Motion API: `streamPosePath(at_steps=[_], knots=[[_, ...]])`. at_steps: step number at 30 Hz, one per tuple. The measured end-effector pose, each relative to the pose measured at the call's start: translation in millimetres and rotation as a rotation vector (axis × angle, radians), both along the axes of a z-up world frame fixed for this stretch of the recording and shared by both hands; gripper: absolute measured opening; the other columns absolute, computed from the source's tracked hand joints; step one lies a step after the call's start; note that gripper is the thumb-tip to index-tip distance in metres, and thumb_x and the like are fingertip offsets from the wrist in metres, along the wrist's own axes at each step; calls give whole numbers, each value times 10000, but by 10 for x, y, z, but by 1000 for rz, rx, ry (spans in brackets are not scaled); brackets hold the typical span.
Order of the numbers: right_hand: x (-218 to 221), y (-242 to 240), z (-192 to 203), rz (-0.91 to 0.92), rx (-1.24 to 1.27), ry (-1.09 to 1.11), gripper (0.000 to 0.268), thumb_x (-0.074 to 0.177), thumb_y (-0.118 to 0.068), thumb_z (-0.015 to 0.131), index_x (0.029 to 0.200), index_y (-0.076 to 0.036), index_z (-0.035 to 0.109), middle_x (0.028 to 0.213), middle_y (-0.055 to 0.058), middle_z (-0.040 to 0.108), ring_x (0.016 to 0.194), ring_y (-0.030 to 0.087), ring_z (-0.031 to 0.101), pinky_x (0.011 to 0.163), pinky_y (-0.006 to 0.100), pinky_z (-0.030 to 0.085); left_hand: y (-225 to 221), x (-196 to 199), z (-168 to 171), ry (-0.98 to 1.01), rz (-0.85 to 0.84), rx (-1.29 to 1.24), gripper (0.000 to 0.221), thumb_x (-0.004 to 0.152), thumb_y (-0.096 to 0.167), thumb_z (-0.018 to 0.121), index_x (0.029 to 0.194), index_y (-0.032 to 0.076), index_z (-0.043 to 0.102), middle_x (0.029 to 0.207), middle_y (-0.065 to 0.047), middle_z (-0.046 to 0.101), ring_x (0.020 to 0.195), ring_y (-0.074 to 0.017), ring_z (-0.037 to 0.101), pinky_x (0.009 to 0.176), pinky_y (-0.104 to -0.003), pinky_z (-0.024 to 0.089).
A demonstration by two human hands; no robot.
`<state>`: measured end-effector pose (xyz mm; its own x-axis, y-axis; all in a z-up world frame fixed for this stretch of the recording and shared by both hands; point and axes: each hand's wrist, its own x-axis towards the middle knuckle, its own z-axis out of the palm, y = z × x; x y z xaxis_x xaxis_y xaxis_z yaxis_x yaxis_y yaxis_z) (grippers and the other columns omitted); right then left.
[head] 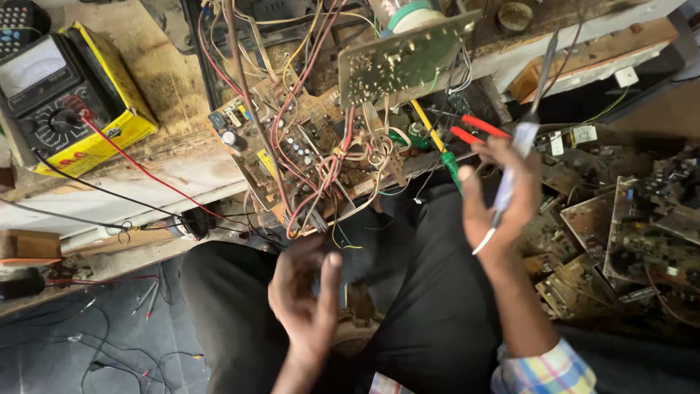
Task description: The person uses a soldering iron and screwdriver to manipulate components and wires on circuit boards at a repair bench, while referencing a multimeter.
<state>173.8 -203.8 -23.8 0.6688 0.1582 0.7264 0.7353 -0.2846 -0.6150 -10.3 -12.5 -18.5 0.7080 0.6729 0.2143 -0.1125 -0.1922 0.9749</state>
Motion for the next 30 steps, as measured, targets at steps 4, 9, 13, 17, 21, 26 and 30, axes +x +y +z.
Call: streamPosePath(at_steps=[4,9,13,17,21,26,30], knots=[[-65,99,-61,-93,38,10,363,1115,-49,689,1420,5,499,1317,134,559,1172,218,651,1069,312,538,-484,35,133,-125,-275,347,203,909,52,817,958,60,621,856,-119,732,661,-226,676,582,-316,477],[318,48,192,-187,242,9,333,1182,9,616,1470,-26,453,1359,119,582,1130,179,652,952,272,530,-874,936,131,128,-445,725,686,898,154,685,1457,-140,418,1502,-308,449,1475,-470,385,1258,-508,312],[605,3,399,-216,244,-128,320,1202,57,593,1467,-51,451,1282,113,574,1051,181,647,880,278,516,-973,1472,89,370,-227,871,779,822,137,656,1470,-174,354,1513,-343,409,1456,-478,330,1224,-556,212],[671,77,374,-225,327,-97,327,1171,29,574,1462,-45,444,1277,127,591,1020,197,646,881,284,565,-893,1710,-38,472,-144,883,690,821,255,703,1334,-141,465,1324,-320,510,1326,-488,422,1155,-594,281],[666,134,212,-229,368,-40,320,1205,-76,624,1468,-39,445,1355,137,600,1055,206,682,852,273,639,-789,1813,-201,551,-111,942,403,821,206,713,1160,12,609,1168,-212,586,1185,-414,539,1028,-522,398],[659,52,63,-217,360,17,315,1255,-161,638,1479,-52,446,1312,129,610,1069,202,696,867,276,636,-725,1876,-299,527,-154,970,368,829,245,753,1109,32,645,1112,-185,589,1090,-394,563,954,-539,425],[647,31,4,-170,402,47,335,1226,-163,629,1485,-54,445,1280,125,614,1078,200,677,868,278,625,-697,1795,-330,473,-155,925,346,884,255,752,1167,80,657,1227,-189,596,1092,-368,586,936,-522,451]])
